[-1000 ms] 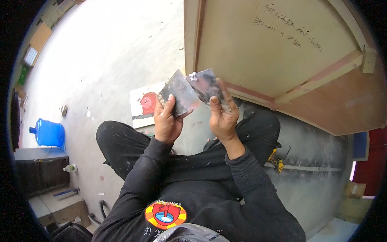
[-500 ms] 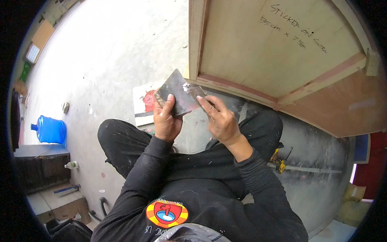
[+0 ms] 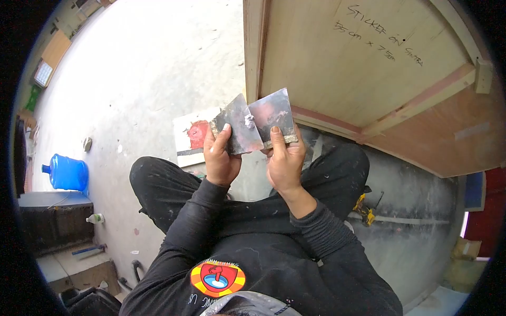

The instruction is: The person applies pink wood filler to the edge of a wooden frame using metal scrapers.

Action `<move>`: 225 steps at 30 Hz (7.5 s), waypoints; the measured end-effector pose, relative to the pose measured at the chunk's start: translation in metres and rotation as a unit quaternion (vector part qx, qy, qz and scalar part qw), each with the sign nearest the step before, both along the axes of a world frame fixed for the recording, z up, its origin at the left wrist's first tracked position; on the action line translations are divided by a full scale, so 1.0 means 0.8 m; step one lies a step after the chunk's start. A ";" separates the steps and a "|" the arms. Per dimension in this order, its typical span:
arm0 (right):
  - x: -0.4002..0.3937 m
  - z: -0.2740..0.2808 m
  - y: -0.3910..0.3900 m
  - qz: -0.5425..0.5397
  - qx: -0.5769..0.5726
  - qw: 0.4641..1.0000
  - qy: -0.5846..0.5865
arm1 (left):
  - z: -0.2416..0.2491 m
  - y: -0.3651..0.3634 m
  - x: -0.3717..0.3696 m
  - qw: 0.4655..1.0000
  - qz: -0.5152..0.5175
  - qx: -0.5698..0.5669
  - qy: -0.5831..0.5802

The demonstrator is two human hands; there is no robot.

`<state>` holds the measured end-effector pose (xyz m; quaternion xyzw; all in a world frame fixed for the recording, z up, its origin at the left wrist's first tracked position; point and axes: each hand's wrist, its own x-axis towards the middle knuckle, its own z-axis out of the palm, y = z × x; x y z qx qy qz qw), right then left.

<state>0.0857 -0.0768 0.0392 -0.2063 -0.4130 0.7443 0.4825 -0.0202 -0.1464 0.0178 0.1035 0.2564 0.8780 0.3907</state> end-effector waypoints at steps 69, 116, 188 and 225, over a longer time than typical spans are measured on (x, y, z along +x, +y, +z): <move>-0.324 -0.420 0.013 0.319 0.649 0.512 -0.464 | 0.066 -0.044 -0.354 0.971 0.144 -0.089 0.171; -0.018 0.031 0.128 0.031 0.503 0.827 -0.247 | 0.077 0.053 -0.150 0.971 -0.010 -0.116 0.208; 0.032 0.034 0.096 -0.067 0.629 0.699 -0.333 | 0.053 0.021 -0.072 0.902 0.159 -0.123 0.381; 0.024 0.084 0.069 -0.137 0.663 0.661 -0.323 | 0.059 0.020 -0.060 0.912 0.164 -0.141 0.349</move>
